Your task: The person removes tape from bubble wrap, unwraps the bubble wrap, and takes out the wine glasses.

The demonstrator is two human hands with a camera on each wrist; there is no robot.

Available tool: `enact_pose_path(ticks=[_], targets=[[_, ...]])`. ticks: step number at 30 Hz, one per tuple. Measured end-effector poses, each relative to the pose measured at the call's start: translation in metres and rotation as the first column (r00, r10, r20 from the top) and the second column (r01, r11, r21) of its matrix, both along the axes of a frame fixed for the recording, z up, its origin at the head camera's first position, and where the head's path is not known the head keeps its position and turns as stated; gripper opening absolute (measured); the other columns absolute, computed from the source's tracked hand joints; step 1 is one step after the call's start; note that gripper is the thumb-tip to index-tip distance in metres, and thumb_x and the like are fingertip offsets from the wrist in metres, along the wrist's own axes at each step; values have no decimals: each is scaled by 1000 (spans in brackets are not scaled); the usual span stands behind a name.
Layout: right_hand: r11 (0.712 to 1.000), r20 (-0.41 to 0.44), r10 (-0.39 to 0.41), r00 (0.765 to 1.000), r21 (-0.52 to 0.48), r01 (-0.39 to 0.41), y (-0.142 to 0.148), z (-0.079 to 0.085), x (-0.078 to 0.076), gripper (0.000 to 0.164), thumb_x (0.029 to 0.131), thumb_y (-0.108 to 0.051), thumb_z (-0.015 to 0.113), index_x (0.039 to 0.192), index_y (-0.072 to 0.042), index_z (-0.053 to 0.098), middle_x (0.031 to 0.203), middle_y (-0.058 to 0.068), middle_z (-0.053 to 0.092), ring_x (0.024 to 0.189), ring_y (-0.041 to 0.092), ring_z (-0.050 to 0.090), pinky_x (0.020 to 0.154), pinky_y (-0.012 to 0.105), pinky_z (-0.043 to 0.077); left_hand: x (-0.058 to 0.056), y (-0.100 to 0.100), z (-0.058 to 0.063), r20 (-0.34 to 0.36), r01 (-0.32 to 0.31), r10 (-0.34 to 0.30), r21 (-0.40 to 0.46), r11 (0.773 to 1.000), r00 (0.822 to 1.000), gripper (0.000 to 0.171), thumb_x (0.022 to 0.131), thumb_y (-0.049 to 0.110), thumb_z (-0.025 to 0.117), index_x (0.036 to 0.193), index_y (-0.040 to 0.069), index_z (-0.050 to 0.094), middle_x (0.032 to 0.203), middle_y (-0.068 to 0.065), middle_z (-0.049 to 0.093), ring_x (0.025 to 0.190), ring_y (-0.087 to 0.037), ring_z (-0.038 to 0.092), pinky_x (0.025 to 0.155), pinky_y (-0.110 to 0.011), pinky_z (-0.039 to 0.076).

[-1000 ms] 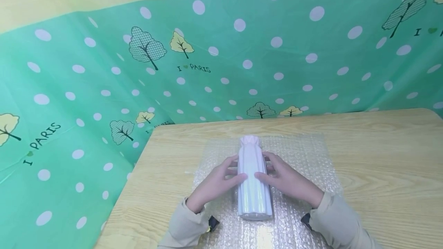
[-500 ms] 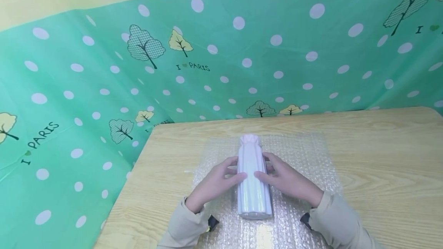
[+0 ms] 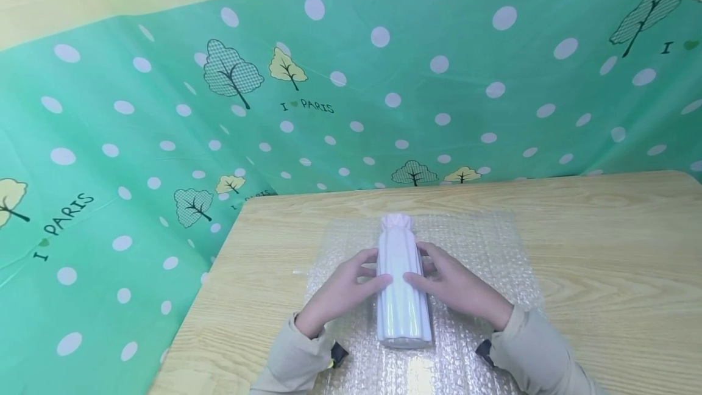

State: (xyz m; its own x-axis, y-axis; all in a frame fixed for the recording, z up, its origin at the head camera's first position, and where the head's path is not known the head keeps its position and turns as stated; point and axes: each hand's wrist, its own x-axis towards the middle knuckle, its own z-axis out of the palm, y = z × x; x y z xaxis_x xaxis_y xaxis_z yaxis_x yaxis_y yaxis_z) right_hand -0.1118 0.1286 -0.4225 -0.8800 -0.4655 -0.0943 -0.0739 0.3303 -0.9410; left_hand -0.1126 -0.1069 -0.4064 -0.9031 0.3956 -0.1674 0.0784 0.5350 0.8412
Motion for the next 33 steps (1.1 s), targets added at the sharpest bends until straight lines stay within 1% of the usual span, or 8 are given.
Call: enact_pose_path(ticks=[4, 9, 15, 22, 26, 33], targets=[[1000, -5, -12, 1000, 11, 12, 0, 1, -1, 76, 98, -37, 62, 152, 3, 27, 142, 35, 45, 121, 45, 56, 83, 41, 61, 1, 1, 0, -1, -13, 13, 14, 1000, 1000, 65, 94, 39, 67, 147, 8, 44, 138, -13, 58, 112, -23, 65, 82, -26, 58], [1000, -15, -15, 1000, 6, 15, -2, 3, 1, 75, 98, -34, 62, 152, 4, 25, 143, 35, 43, 119, 45, 57, 81, 41, 61, 3, 4, 0, 19, -13, 11, 57, 998, 1000, 65, 95, 35, 66, 148, 7, 42, 136, -16, 58, 111, -25, 65, 77, -23, 59], [1000, -24, -16, 1000, -10, 16, -4, 6, 4, 75, 99, -30, 62, 152, 6, 24, 141, 37, 43, 118, 46, 58, 78, 39, 62, 4, 6, -1, 47, -19, 15, 96, 995, 999, 63, 96, 33, 65, 149, 9, 41, 134, -16, 59, 110, -24, 65, 73, -22, 60], [999, -46, -18, 999, -27, 17, -5, 9, 5, 76, 98, -29, 63, 152, 7, 23, 146, 38, 37, 119, 48, 57, 80, 39, 62, 5, 6, 2, 49, -16, 10, 122, 992, 999, 60, 97, 31, 64, 148, 9, 42, 137, -14, 57, 114, -25, 64, 72, -21, 60], [999, -64, -25, 998, -24, 23, -4, 10, 6, 77, 97, -29, 64, 152, 8, 23, 147, 38, 35, 119, 49, 56, 82, 40, 62, 5, 5, 1, 48, -17, 10, 129, 991, 999, 60, 97, 30, 64, 148, 9, 42, 138, -14, 56, 115, -26, 64, 72, -21, 60], [999, -52, -37, 998, -32, 35, -4, 13, 8, 78, 97, -28, 65, 153, 6, 23, 149, 37, 33, 120, 51, 55, 80, 40, 62, 5, 6, 1, 57, -25, 17, 152, 988, 998, 61, 96, 28, 66, 149, 11, 41, 136, -15, 57, 112, -26, 65, 71, -22, 61]])
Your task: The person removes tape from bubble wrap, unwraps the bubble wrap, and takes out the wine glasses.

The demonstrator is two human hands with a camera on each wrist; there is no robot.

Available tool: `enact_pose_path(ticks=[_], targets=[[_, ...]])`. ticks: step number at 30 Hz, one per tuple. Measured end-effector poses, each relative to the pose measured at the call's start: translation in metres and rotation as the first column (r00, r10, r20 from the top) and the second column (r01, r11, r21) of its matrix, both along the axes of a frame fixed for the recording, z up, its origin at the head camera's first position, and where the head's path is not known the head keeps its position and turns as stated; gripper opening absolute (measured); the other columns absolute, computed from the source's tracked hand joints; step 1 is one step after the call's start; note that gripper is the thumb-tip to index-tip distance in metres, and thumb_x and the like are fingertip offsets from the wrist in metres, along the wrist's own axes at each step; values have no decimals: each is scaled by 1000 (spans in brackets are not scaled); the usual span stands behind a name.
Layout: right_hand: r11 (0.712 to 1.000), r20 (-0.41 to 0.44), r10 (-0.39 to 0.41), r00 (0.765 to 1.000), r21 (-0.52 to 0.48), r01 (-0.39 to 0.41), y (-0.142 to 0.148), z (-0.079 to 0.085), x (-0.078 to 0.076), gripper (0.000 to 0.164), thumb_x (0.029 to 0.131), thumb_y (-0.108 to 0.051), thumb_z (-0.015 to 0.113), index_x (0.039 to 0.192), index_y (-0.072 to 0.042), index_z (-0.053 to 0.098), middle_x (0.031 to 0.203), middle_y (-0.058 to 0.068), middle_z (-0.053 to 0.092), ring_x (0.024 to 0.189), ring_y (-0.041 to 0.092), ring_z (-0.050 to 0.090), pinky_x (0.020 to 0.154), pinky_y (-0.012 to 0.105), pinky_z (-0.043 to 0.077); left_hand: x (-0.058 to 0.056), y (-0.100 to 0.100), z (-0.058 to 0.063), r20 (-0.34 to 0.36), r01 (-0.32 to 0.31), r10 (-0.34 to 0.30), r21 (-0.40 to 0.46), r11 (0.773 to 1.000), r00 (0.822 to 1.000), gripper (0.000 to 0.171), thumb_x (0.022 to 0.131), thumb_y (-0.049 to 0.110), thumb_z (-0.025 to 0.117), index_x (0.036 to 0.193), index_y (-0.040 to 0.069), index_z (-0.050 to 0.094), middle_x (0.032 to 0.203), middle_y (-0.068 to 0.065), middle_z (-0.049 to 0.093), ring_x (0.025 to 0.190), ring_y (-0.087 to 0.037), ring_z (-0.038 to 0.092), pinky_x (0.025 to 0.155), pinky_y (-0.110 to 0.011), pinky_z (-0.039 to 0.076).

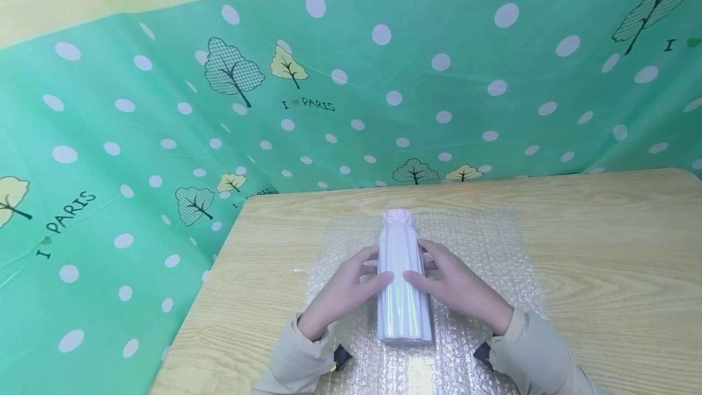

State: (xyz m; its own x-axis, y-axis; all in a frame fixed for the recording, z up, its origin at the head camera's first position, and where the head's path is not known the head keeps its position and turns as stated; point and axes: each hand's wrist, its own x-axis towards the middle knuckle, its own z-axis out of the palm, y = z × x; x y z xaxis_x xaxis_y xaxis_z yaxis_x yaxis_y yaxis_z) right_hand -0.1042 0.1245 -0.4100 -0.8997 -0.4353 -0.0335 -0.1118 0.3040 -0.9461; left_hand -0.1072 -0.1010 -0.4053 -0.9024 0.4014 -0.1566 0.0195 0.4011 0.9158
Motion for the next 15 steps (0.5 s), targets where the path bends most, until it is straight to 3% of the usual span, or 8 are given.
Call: enact_pose_path(ticks=[7, 15], targets=[[1000, -26, -16, 1000, 8, 16, 0, 1, 1, 77, 96, -29, 66, 152, 5, 25, 150, 37, 31, 122, 53, 52, 81, 41, 62, 2, -1, 2, 0, -21, 21, 24, 999, 1000, 60, 95, 27, 67, 149, 16, 43, 134, -16, 59, 109, -25, 66, 70, -24, 61], [998, -57, -67, 996, -23, 66, 1, 3, 3, 80, 93, -28, 70, 152, 4, 27, 151, 34, 32, 124, 53, 51, 83, 37, 61, 1, -3, 6, -67, -60, 61, 18, 998, 996, 64, 91, 30, 72, 148, 19, 45, 140, -13, 56, 119, -32, 61, 76, -24, 61]])
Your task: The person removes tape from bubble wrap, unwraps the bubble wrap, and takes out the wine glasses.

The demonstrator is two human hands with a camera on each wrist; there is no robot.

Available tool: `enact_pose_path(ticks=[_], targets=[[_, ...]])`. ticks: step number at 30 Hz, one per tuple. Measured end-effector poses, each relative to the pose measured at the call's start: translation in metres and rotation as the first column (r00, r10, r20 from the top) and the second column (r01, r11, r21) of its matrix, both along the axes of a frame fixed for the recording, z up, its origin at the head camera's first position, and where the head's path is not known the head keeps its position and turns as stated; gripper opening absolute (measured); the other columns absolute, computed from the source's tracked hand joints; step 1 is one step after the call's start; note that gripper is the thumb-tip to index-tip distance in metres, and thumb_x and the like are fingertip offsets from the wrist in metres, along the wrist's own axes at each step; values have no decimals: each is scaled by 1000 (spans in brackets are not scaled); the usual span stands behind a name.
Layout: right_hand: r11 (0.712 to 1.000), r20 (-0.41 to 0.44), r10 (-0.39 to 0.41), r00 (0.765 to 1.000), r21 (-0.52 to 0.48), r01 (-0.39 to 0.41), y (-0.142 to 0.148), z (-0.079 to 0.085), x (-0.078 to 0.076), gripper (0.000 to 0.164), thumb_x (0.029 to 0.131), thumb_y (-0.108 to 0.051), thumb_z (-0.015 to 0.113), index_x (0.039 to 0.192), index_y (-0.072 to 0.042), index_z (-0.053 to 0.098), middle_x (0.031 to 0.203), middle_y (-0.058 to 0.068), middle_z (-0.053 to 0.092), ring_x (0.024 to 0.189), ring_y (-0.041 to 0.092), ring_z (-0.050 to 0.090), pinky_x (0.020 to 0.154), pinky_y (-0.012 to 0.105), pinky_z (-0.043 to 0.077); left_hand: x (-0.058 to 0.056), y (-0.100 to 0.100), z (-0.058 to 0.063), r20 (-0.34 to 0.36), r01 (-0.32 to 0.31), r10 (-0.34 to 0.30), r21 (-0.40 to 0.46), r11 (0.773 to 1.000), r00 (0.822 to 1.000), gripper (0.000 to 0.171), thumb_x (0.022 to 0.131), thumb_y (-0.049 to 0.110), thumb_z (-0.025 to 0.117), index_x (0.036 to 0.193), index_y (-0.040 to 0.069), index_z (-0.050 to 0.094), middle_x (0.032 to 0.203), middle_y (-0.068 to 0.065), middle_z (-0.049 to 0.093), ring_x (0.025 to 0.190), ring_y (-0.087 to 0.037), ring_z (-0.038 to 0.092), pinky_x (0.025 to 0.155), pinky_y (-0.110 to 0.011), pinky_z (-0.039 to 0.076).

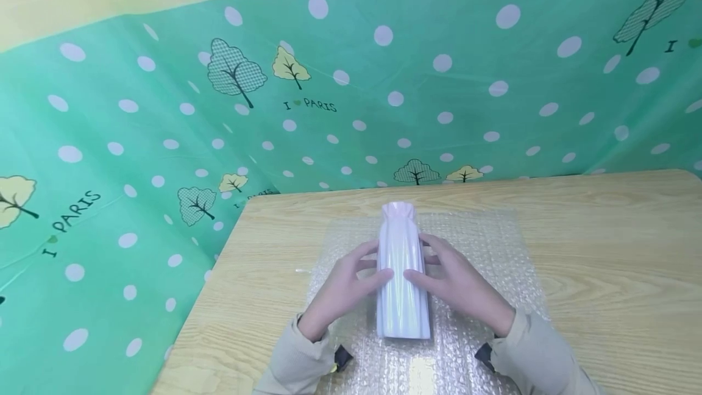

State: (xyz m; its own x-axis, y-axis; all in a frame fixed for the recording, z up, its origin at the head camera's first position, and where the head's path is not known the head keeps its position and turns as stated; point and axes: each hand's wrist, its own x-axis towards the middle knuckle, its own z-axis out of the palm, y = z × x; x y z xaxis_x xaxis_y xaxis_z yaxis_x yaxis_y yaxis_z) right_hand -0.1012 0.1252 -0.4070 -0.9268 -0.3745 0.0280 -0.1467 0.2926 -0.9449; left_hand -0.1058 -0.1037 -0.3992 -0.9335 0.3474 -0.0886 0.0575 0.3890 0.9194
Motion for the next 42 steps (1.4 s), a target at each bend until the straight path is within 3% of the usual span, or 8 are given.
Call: enact_pose_path(ticks=[6, 13, 26, 37, 42], targets=[[998, -29, 0, 1000, -70, -2, -1, 1, 1, 83, 91, -21, 72, 153, 5, 24, 154, 32, 27, 126, 54, 49, 86, 33, 60, -1, -2, 3, -11, -59, 59, 16, 998, 998, 66, 85, 31, 78, 144, 21, 49, 140, -10, 56, 116, -28, 63, 79, -27, 61], [996, -75, -25, 997, -85, 18, -2, 5, 2, 82, 89, -17, 75, 152, 4, 27, 152, 32, 31, 124, 53, 51, 87, 33, 59, -1, -2, 4, -15, -108, 108, 33, 994, 994, 71, 81, 31, 82, 143, 22, 50, 139, -11, 57, 117, -28, 62, 79, -29, 61], [987, -84, -56, 995, -153, 43, 0, 5, 0, 83, 83, -15, 80, 151, -3, 34, 149, 26, 39, 119, 49, 57, 86, 31, 59, 0, 3, 6, -27, -178, 185, 166, 970, 982, 68, 73, 21, 88, 134, 27, 59, 134, 0, 60, 114, -23, 62, 78, -30, 61], [985, -156, -80, 985, -164, 54, 2, 7, -2, 80, 80, -12, 83, 147, -8, 39, 142, 18, 47, 121, 41, 56, 90, 28, 58, -1, 4, 4, -57, -170, 192, 269, 948, 980, 69, 69, 9, 89, 131, 25, 61, 133, -4, 60, 115, -29, 62, 73, -33, 62], [984, -201, -94, 975, -166, 61, 3, 8, -2, 81, 78, -10, 84, 146, -10, 40, 144, 12, 45, 122, 22, 56, 91, 27, 57, -1, 6, 5, -86, -135, 172, 328, 935, 981, 70, 70, 2, 87, 131, 23, 61, 134, -7, 59, 111, -33, 65, 71, -37, 63]])
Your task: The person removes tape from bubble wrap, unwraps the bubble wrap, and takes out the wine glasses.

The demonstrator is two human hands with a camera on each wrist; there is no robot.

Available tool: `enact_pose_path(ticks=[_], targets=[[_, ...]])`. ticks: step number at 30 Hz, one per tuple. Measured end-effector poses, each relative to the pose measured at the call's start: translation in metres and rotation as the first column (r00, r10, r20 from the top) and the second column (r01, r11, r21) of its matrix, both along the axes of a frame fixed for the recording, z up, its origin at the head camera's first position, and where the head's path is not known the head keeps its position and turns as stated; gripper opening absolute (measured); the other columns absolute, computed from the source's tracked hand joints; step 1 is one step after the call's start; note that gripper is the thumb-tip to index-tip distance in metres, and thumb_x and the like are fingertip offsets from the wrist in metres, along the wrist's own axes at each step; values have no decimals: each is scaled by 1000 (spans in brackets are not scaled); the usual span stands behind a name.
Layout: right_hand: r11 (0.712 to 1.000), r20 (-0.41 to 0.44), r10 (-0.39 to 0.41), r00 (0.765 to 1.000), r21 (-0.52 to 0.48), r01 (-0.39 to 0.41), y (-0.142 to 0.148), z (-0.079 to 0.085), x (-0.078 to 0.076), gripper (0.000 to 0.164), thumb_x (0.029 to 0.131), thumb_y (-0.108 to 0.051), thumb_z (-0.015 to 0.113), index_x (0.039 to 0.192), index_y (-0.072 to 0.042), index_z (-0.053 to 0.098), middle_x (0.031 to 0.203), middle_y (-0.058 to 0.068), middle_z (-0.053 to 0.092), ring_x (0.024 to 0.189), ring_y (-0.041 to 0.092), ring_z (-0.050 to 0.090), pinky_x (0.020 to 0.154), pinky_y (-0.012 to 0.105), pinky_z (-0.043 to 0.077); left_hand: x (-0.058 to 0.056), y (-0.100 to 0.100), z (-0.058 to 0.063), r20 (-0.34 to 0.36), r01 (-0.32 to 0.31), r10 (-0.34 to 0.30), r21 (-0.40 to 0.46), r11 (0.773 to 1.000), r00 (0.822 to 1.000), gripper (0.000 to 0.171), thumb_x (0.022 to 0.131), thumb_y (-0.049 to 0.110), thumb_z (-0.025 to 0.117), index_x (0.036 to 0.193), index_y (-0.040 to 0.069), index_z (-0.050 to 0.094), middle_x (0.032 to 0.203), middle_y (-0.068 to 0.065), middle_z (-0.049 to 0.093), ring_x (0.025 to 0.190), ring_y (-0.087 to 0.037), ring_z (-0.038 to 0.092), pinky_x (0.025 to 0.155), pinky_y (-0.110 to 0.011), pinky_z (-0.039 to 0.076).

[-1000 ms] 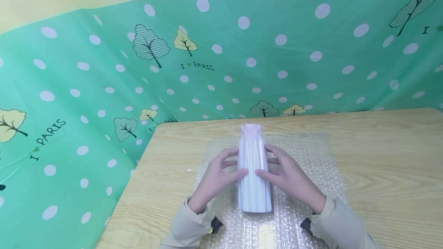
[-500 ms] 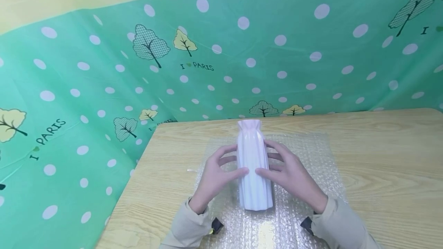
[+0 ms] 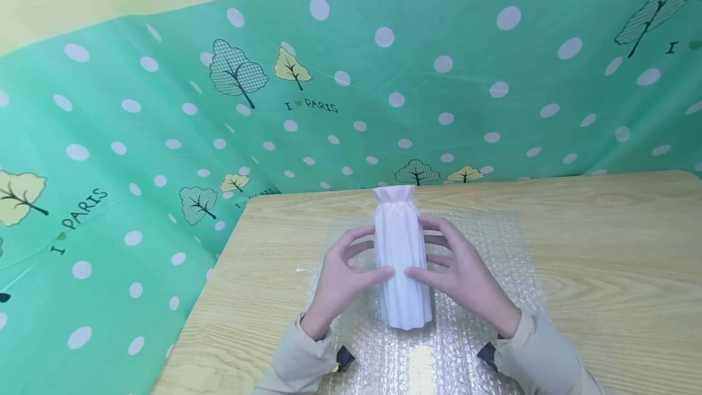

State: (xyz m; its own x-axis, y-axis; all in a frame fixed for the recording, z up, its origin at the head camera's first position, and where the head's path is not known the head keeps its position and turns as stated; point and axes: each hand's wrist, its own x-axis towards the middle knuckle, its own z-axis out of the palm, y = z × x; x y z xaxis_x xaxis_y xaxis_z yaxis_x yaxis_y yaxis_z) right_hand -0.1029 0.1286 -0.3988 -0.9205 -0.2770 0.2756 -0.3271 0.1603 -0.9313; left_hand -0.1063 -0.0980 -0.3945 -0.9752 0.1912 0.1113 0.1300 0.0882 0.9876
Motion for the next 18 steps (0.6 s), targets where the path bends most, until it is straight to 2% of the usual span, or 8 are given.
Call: enact_pose_path(ticks=[4, 9, 12, 18], targets=[[1000, -8, -8, 1000, -2, 8, 1, 1, 0, 81, 77, -9, 84, 146, -11, 40, 145, 11, 45, 121, 9, 54, 92, 26, 56, 0, 1, 0, -9, 6, -5, 29, 1000, 1000, 71, 70, 0, 86, 131, 23, 60, 134, -10, 58, 103, -35, 68, 70, -39, 63], [1000, -12, -18, 1000, 4, 18, 1, 2, 0, 83, 76, -10, 85, 145, -11, 40, 145, 10, 44, 124, 21, 53, 93, 25, 55, 1, 2, -1, -21, 12, -12, 41, 999, 1000, 72, 70, -2, 85, 133, 22, 59, 135, -8, 58, 96, -29, 71, 73, -39, 63], [1000, -22, -27, 999, 6, 27, 1, 2, 0, 85, 74, -9, 86, 145, -11, 39, 145, 9, 43, 125, 24, 52, 93, 24, 55, 0, 2, -2, -72, 20, -18, 29, 999, 997, 72, 70, -1, 86, 133, 21, 59, 136, -4, 58, 105, -24, 69, 75, -37, 63], [999, -32, -38, 999, -1, 38, 1, 2, -1, 86, 73, -6, 86, 145, -9, 39, 145, 10, 43, 124, 12, 51, 94, 24, 54, -1, 4, -5, -178, 25, -24, 4, 1000, 984, 71, 72, 4, 86, 135, 21, 58, 136, 0, 58, 120, -27, 61, 78, -37, 62]])
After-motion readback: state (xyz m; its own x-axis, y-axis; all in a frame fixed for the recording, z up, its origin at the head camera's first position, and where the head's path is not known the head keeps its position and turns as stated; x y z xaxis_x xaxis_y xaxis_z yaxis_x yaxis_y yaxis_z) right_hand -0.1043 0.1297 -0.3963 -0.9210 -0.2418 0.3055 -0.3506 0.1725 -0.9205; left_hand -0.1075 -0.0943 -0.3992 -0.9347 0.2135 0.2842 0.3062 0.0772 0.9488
